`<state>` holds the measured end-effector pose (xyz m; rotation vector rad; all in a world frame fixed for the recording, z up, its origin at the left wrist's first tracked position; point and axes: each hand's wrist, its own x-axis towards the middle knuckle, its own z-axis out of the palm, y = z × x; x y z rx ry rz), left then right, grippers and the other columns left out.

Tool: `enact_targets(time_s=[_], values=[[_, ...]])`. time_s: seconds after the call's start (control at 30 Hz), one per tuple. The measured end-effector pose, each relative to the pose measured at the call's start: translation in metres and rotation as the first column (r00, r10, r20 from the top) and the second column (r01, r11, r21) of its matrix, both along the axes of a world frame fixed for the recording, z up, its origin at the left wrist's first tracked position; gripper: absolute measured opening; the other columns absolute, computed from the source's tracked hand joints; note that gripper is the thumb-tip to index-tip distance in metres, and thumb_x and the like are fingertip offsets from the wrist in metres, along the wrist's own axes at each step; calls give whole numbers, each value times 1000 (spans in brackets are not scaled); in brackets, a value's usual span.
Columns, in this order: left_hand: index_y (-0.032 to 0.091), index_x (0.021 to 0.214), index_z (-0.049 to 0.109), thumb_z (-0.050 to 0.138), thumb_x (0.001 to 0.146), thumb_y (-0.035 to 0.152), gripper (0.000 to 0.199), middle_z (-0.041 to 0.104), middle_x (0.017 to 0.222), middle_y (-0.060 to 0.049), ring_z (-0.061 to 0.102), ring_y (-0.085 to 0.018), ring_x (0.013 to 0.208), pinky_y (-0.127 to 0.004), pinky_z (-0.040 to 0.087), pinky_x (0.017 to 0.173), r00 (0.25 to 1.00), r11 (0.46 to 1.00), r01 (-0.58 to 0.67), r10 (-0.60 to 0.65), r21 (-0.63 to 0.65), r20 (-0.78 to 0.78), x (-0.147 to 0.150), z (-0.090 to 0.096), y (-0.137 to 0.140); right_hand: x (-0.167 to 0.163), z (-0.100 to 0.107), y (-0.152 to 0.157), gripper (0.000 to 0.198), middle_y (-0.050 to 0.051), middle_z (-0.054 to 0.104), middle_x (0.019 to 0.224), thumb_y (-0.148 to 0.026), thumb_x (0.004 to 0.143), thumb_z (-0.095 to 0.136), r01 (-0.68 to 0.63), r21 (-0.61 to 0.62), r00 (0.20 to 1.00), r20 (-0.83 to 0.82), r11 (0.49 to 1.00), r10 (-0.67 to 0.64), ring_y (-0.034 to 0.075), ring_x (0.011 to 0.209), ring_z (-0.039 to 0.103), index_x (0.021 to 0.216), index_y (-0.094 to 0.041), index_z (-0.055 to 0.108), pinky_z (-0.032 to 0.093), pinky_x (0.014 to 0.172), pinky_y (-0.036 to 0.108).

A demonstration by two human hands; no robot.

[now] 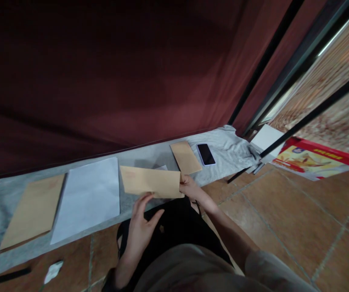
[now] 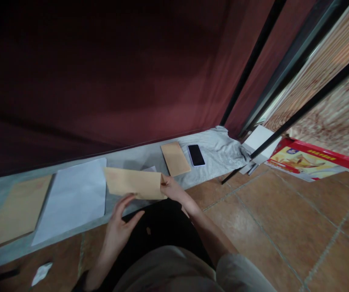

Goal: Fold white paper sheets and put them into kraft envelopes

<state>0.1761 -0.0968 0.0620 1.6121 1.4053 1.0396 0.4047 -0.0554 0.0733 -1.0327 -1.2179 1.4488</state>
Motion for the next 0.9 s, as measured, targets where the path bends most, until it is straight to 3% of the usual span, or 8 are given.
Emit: enact_targets(time_s=[0.07,0.1,0.2,0.3,0.5,0.63,0.9], values=[[26,137,61,84,75,42,68,42,161,-15,33,-40,151,-62,26,122,936,938,144,-25,316,-350,-7,7,1,8,3,-8,36,0,78,87,-44,75,78,-119,-4,993,-11,993,119,26,94,72,102,-22,78,57,84,38],[26,146,52,83,76,41,78,29,167,-16,21,-42,155,-67,16,123,868,889,248,-29,384,-495,-10,11,3,12,3,-12,35,0,78,86,-42,74,78,-175,-11,984,-13,984,175,26,92,73,103,-21,78,57,83,38],[25,158,34,85,74,38,100,14,170,-20,14,-45,156,-72,5,121,668,789,475,-37,388,-743,-15,14,7,20,-2,-22,33,-1,77,83,-37,73,79,-285,-72,958,4,956,286,24,86,73,101,-20,78,56,80,35],[23,161,27,87,69,41,111,20,168,-23,19,-46,154,-72,5,121,582,767,545,-55,339,-811,-15,4,5,24,-12,-29,33,-1,77,83,-37,73,79,-313,-142,949,-10,939,315,22,83,72,100,-19,78,56,79,33],[20,161,26,86,68,43,113,21,166,-27,32,-46,149,-68,16,121,576,804,529,-104,273,-811,-8,-33,-11,23,-27,-36,32,0,76,84,-40,75,80,-292,-207,955,-15,934,295,21,79,71,97,-17,77,55,74,30],[21,161,26,80,72,40,106,25,165,-26,35,-44,148,-64,23,120,587,820,520,-140,239,-798,-1,-42,-11,27,-29,-38,34,0,77,86,-42,74,82,-291,-198,956,-13,936,294,22,83,72,99,-20,77,57,78,33],[20,163,20,71,77,36,101,33,162,-23,34,-39,150,-58,22,123,589,780,597,-266,189,-763,9,-49,3,44,-37,-46,25,0,78,87,-28,73,79,11,-136,979,203,991,17,27,90,72,97,-24,79,58,82,39]])
